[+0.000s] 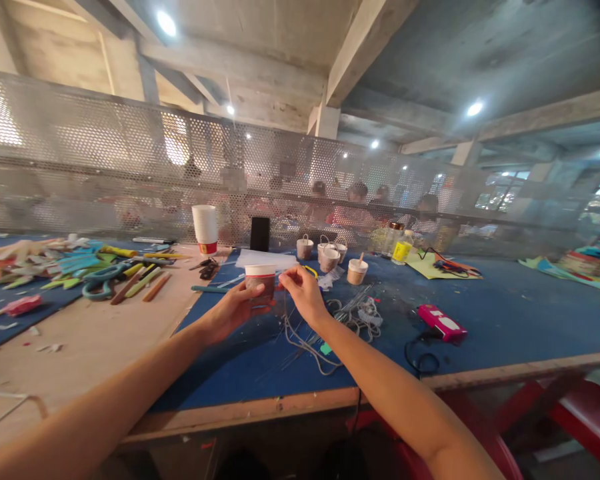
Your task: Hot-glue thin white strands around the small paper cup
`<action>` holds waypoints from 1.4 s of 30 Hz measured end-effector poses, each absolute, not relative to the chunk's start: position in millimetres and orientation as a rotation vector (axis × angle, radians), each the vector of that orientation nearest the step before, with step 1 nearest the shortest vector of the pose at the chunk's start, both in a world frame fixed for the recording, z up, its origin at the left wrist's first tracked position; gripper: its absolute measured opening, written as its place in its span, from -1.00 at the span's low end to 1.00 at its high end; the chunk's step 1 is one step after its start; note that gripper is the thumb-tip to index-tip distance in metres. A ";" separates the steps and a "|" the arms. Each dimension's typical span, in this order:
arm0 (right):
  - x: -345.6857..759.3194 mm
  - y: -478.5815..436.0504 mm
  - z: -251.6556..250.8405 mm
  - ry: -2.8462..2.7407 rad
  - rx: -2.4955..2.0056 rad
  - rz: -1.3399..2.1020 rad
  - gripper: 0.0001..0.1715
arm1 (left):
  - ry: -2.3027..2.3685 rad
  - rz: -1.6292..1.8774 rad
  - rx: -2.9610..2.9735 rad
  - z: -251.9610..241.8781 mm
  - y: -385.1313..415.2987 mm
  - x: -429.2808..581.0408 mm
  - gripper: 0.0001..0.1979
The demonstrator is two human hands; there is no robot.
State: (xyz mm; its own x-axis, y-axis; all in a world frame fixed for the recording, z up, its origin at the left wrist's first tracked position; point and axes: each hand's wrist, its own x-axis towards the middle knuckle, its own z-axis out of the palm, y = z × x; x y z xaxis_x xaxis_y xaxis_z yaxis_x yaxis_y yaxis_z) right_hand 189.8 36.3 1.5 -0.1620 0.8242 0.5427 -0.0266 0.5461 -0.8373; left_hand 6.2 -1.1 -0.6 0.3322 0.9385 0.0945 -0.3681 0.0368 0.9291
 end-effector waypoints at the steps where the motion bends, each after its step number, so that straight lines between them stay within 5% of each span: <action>1: 189.9 36.3 1.7 -1.563 -0.704 0.867 -0.80 | 0.662 1.124 1.097 -1.0 -0.9 6.1 -0.59; 42: 194.9 34.7 5.3 -1.607 -0.832 0.761 -0.83 | 0.620 1.099 1.093 -3.4 0.3 6.6 -0.61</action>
State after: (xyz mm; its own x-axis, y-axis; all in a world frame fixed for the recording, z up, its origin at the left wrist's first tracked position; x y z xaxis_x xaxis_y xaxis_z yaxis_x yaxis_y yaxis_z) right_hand 194.9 34.7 5.3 -0.1341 0.8377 0.5294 0.1209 0.5440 -0.8303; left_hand 6.6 0.3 -3.4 0.3723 0.9223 0.1040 -0.3880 0.0528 0.9202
